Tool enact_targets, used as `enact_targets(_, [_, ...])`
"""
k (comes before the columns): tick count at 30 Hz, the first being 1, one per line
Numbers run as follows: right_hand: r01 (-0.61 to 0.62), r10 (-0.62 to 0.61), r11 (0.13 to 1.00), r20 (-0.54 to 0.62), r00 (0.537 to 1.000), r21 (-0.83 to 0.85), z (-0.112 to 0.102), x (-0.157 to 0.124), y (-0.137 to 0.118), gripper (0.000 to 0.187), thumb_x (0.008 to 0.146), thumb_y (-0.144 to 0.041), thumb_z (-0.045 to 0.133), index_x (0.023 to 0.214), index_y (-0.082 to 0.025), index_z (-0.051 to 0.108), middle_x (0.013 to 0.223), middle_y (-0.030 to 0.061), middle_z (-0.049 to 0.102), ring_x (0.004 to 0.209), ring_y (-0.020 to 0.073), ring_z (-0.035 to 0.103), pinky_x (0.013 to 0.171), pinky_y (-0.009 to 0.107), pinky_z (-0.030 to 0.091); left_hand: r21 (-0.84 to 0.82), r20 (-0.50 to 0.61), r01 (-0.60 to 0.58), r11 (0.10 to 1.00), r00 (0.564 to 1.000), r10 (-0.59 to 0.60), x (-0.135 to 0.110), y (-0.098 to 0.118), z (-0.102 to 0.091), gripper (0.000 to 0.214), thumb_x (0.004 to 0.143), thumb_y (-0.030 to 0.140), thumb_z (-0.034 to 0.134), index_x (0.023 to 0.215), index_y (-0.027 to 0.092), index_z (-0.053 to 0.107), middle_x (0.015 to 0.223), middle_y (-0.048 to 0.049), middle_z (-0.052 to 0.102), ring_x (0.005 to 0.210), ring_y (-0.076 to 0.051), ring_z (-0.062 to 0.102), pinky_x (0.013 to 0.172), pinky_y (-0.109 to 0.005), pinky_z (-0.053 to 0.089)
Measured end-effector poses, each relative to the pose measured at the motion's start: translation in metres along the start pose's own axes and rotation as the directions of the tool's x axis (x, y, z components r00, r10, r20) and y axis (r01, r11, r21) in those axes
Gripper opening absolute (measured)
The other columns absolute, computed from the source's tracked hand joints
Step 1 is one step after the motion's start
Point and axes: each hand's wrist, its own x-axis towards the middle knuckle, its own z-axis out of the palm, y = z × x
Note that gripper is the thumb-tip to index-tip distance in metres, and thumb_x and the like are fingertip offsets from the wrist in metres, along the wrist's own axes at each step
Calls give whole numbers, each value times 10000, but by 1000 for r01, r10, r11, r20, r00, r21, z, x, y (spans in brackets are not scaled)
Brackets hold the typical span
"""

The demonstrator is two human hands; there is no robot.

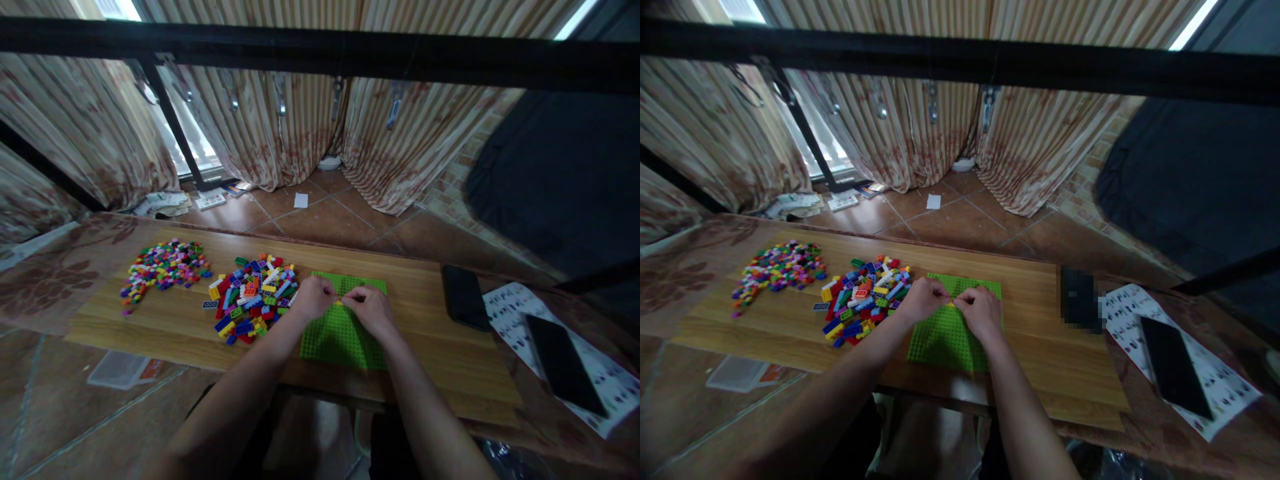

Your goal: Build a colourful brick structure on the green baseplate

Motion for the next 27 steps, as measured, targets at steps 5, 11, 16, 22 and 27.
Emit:
enact_targets(5, [92,-107,962,43,993,257,-9,-1,18,258,781,-410,637,931,-224,733,947,58,710,889,206,638,848,375,470,89,-5,-65,994,998,66,-6,6,0,226,779,74,524,781,141,740,789,-49,721,745,-147,632,723,-230,468])
enact_targets(11, [157,-169,960,36,985,233,-23,-8,24,325,747,-303,689,1060,-217,686,1053,68,674,978,215,612,896,395,462,112,33,-98,989,995,95,-8,9,-6,281,815,69,460,822,153,728,837,-56,723,800,-155,650,767,-238,476])
enact_targets(16, [217,-214,975,64,975,-44,-23,-12,15,187,789,-215,650,967,-205,704,989,71,643,978,232,566,903,413,439,185,8,-110,977,994,110,-13,7,-4,246,790,185,607,1020,154,691,989,-80,696,920,-196,649,862,-287,488])
enact_targets(22, [255,-246,954,73,966,-159,-22,-12,10,118,825,-177,617,918,-193,688,933,65,626,941,234,538,873,388,432,246,9,-136,960,990,138,-15,7,6,192,782,108,577,928,174,682,946,-58,665,915,-182,640,893,-291,489])
enact_targets(27, [254,-248,959,61,967,-130,-23,-14,10,103,837,-186,608,917,-202,670,942,54,626,935,224,542,860,372,429,242,-7,-170,955,984,177,-17,9,8,195,807,99,539,947,165,658,959,-62,651,908,-182,636,873,-290,499])
